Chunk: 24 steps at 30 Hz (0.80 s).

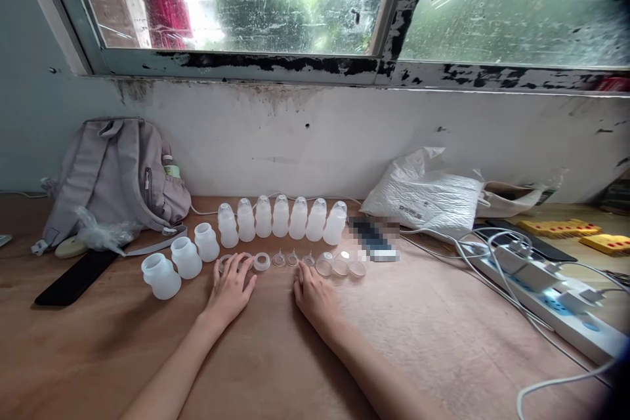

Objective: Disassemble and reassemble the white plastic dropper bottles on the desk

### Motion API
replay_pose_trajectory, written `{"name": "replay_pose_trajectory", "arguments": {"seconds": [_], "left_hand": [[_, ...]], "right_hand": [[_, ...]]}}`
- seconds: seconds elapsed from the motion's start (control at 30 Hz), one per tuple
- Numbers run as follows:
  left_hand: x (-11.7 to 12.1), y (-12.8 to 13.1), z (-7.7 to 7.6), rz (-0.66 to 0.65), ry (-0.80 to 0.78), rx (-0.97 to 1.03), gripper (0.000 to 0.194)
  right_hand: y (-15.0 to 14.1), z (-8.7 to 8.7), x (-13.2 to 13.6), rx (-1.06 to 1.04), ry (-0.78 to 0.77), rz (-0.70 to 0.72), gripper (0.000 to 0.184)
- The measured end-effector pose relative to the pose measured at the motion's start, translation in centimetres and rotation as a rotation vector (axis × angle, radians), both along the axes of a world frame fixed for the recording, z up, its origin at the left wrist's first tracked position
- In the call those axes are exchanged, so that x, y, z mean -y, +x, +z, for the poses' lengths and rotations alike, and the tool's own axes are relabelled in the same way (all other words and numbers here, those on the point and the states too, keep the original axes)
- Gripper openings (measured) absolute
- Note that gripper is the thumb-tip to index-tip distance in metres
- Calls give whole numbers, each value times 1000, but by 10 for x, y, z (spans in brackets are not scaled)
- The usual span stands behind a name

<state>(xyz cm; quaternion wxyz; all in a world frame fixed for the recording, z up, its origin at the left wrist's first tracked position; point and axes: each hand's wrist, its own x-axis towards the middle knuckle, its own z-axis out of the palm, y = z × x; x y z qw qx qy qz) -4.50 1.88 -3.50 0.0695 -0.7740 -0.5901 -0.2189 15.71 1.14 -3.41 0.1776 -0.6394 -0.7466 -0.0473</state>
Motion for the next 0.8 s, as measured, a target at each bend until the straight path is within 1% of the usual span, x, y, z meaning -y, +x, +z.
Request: {"name": "replay_pose_trajectory", "arguments": {"seconds": [0.13,0.27,0.4,0.57,0.8], "left_hand": [[0,0,0,3,-11,2,36],[-1,-1,-2,-2,-12,4,36],[1,0,0,4,-17,3,38],[3,1,4,-23,-14,-5,37],[0,0,0,-34,-4,-6,37]], "right_hand": [[7,-3,2,-3,5,-56,28],[12,0,5,-29,-25,-96,26],[13,4,6,-47,-82,-123,30],[12,5,3,-62,-150,-136,40],[14,3,3,-84,-166,-119,43]]}}
